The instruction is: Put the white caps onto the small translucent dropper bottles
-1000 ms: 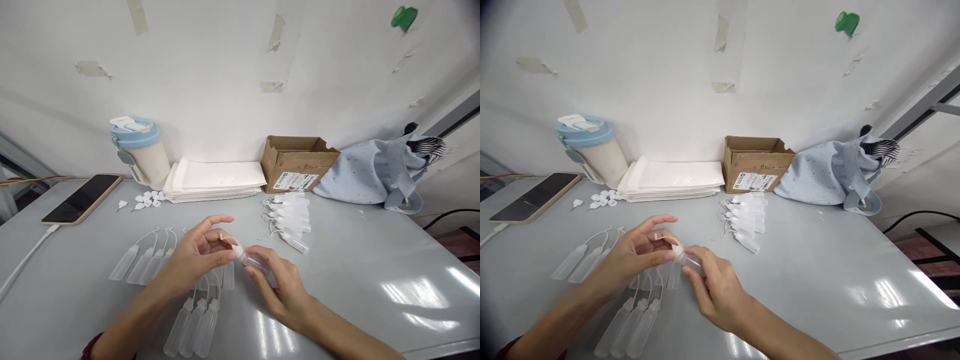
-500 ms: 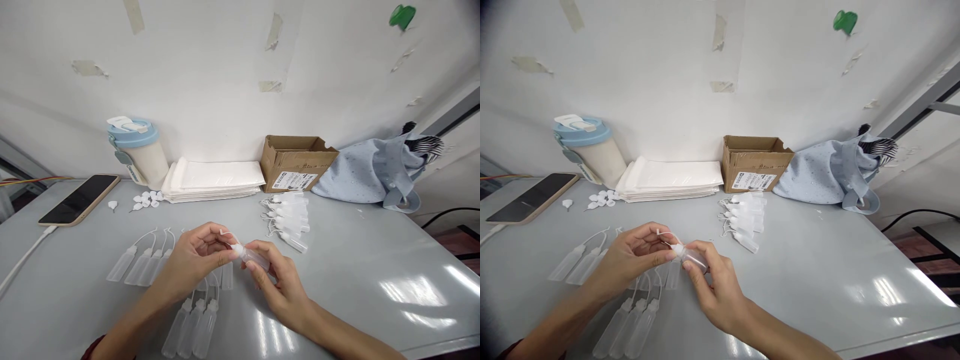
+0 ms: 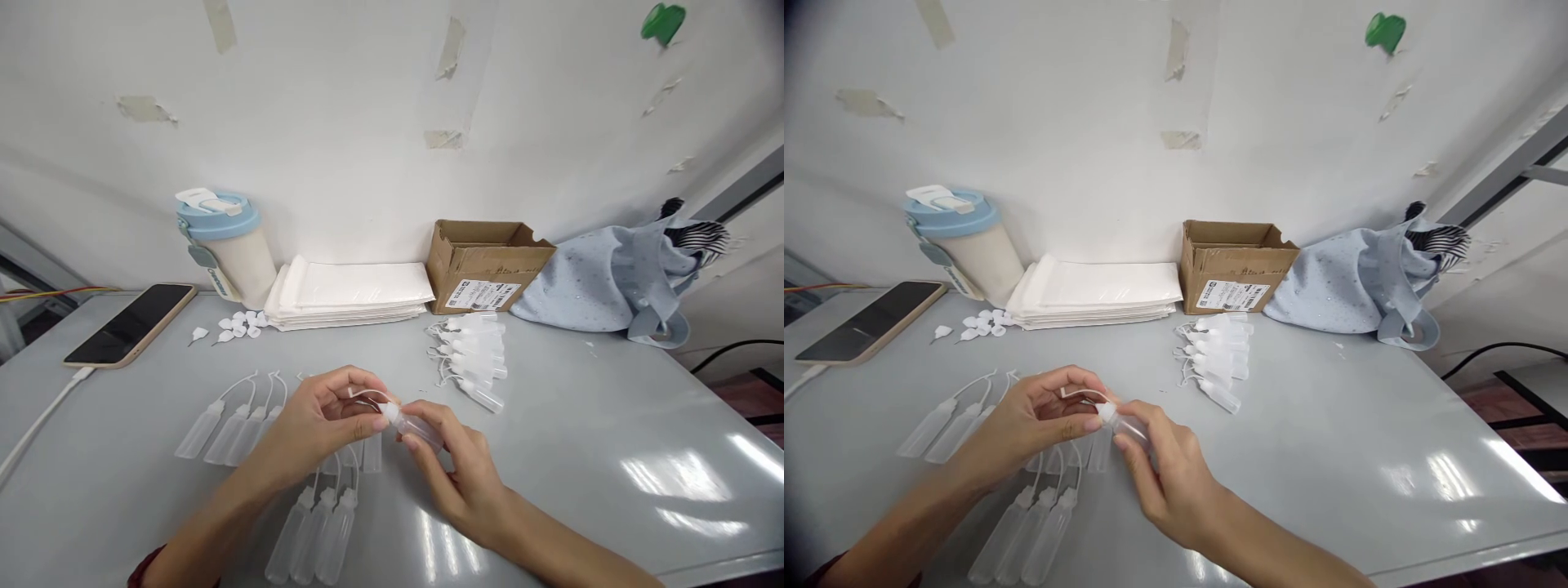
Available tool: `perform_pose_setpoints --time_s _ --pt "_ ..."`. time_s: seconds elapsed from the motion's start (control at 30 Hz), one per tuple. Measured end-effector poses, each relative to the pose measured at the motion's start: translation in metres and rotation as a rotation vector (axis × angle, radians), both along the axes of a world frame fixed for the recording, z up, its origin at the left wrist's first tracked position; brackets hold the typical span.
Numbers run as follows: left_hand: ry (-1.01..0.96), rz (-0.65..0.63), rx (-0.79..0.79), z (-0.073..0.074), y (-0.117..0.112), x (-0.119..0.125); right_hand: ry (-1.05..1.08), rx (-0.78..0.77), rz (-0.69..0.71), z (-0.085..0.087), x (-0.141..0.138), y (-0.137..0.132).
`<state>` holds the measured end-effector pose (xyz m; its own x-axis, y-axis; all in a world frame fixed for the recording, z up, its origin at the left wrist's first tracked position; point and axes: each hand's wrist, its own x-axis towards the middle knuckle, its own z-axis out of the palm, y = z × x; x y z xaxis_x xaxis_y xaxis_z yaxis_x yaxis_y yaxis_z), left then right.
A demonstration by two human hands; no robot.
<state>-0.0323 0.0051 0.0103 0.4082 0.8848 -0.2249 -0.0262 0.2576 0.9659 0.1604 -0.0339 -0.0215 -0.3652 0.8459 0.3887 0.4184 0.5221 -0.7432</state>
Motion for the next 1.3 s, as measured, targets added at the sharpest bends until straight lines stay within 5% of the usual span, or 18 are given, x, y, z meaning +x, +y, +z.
perform_pose_setpoints --time_s 0.3,0.4,0.57,0.63,0.8,1.0,1.3 --pt "-0.015 0.042 0.008 -0.008 -0.002 0.004 -0.087 0.322 0.027 -0.005 -0.001 0.002" --pt "-0.067 0.009 -0.049 -0.006 -0.001 0.002 -0.061 0.212 0.037 -0.004 -0.001 0.001" --pt "-0.076 -0.032 0.019 0.000 -0.002 0.000 0.089 -0.192 0.050 0.001 -0.001 -0.001" --pt "-0.066 -0.030 0.040 0.001 -0.002 0.001 0.136 -0.217 0.066 0.002 -0.001 0.000" --pt "-0.059 0.047 0.019 -0.001 -0.003 0.004 0.058 -0.015 0.127 0.002 0.000 0.004" --pt "-0.049 -0.006 -0.008 0.001 -0.002 0.003 0.038 0.166 0.143 -0.001 0.000 0.006" --pt "0.131 -0.140 0.178 0.002 -0.004 0.000 0.049 0.204 0.124 0.000 0.000 0.007"
